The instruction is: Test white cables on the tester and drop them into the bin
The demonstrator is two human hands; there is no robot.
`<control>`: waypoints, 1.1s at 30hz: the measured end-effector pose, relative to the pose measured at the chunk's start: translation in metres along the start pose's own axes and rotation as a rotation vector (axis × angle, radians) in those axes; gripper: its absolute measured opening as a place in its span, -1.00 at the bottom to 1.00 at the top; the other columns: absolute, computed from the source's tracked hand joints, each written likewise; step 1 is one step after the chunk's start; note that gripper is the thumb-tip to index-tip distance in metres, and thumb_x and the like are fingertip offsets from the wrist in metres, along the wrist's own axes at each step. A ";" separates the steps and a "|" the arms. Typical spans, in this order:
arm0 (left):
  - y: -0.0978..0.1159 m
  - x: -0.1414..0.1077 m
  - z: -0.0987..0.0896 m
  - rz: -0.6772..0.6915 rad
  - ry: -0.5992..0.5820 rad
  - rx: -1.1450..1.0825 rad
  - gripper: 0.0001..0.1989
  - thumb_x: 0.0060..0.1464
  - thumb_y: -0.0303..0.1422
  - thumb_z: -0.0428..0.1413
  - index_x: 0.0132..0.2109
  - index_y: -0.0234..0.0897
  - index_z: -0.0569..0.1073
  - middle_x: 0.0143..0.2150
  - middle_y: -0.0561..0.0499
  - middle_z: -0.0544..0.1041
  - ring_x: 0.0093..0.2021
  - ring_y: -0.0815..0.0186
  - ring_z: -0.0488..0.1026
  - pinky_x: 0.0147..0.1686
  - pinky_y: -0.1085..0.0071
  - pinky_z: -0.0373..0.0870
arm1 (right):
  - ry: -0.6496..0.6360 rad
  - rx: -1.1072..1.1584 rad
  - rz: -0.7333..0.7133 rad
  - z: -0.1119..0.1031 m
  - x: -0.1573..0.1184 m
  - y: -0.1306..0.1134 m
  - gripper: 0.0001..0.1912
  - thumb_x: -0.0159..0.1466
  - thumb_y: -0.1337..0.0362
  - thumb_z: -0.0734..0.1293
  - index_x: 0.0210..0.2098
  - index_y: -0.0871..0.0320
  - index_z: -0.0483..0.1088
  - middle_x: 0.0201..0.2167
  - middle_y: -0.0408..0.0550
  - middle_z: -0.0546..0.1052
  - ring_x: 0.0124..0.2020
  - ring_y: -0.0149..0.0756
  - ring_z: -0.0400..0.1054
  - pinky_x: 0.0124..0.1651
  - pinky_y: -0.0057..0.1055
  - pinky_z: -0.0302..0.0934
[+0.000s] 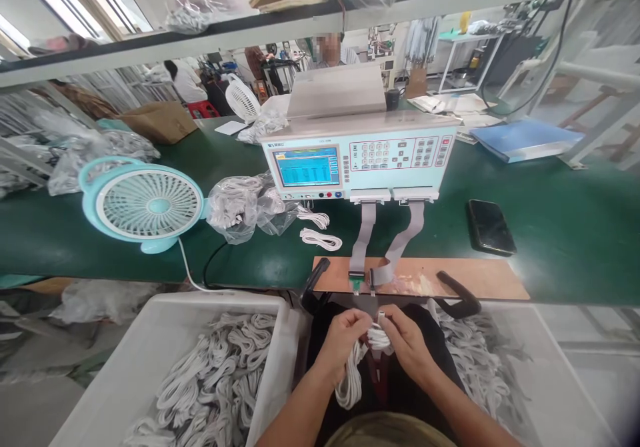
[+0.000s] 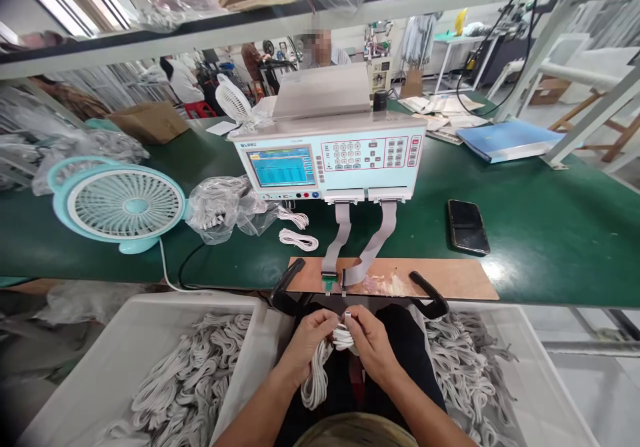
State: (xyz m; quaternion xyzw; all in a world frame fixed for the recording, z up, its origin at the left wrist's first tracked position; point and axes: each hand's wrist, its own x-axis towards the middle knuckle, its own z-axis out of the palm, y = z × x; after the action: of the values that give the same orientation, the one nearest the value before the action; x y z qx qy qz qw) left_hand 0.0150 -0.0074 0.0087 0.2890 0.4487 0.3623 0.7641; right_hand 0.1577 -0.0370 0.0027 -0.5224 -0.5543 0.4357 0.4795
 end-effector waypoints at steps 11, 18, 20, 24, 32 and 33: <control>-0.011 0.014 -0.016 -0.241 -0.081 -0.113 -0.68 -0.27 -0.30 0.32 -0.38 -0.35 0.40 -0.62 0.10 0.39 -0.74 0.50 0.23 -0.77 0.59 0.06 | 0.073 0.361 0.394 0.013 0.021 0.013 -0.60 0.02 -0.05 0.43 -0.51 0.19 0.39 -0.62 -0.17 0.35 -0.59 -0.37 0.19 -0.54 -0.46 0.10; -0.011 0.023 -0.019 -0.282 -0.153 -0.298 -0.69 -0.24 -0.33 0.31 -0.36 -0.31 0.36 -0.57 0.11 0.39 -0.68 0.47 0.28 -0.76 0.62 0.03 | 0.141 0.398 0.358 0.016 0.023 0.012 -0.61 0.04 -0.03 0.43 -0.46 0.22 0.44 -0.59 -0.15 0.41 -0.56 -0.36 0.23 -0.48 -0.44 0.14; -0.012 0.023 -0.015 -0.276 -0.077 -0.315 -0.68 -0.27 -0.31 0.32 -0.37 -0.31 0.37 -0.60 0.13 0.38 -0.69 0.47 0.26 -0.75 0.61 0.02 | 0.145 0.398 0.352 0.015 0.023 0.015 -0.59 0.04 -0.04 0.42 -0.44 0.22 0.45 -0.58 -0.15 0.41 -0.56 -0.35 0.23 -0.48 -0.44 0.16; -0.015 0.022 -0.007 -0.081 0.110 -0.219 -0.69 -0.34 -0.31 0.35 -0.47 -0.37 0.41 -0.63 0.11 0.38 -0.65 0.49 0.28 -0.62 0.57 0.17 | 0.110 0.354 0.322 0.013 0.025 0.014 -0.59 0.06 -0.05 0.41 -0.43 0.22 0.45 -0.54 -0.12 0.44 -0.53 -0.34 0.26 -0.45 -0.42 0.19; -0.006 0.022 -0.015 0.084 0.030 0.212 -0.72 -0.14 -0.22 0.24 -0.52 -0.38 0.46 -0.65 0.10 0.32 -0.63 0.49 0.17 -0.59 0.55 0.08 | 0.135 0.462 0.400 0.014 0.028 0.007 -0.64 -0.01 0.01 0.47 -0.48 0.21 0.46 -0.59 -0.14 0.43 -0.58 -0.38 0.24 -0.49 -0.45 0.14; -0.003 0.021 -0.018 0.108 -0.001 0.294 -0.70 -0.09 -0.19 0.20 -0.55 -0.37 0.44 -0.67 0.11 0.29 -0.63 0.49 0.14 -0.60 0.55 0.05 | 0.143 0.498 0.418 0.015 0.028 0.007 -0.65 -0.02 0.02 0.48 -0.50 0.21 0.46 -0.60 -0.14 0.43 -0.59 -0.39 0.24 -0.50 -0.46 0.14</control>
State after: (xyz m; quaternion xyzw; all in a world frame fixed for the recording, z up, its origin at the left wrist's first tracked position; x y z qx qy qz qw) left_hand 0.0074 0.0100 -0.0116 0.4217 0.4805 0.3330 0.6931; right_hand 0.1438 -0.0081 -0.0045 -0.5208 -0.2766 0.6091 0.5304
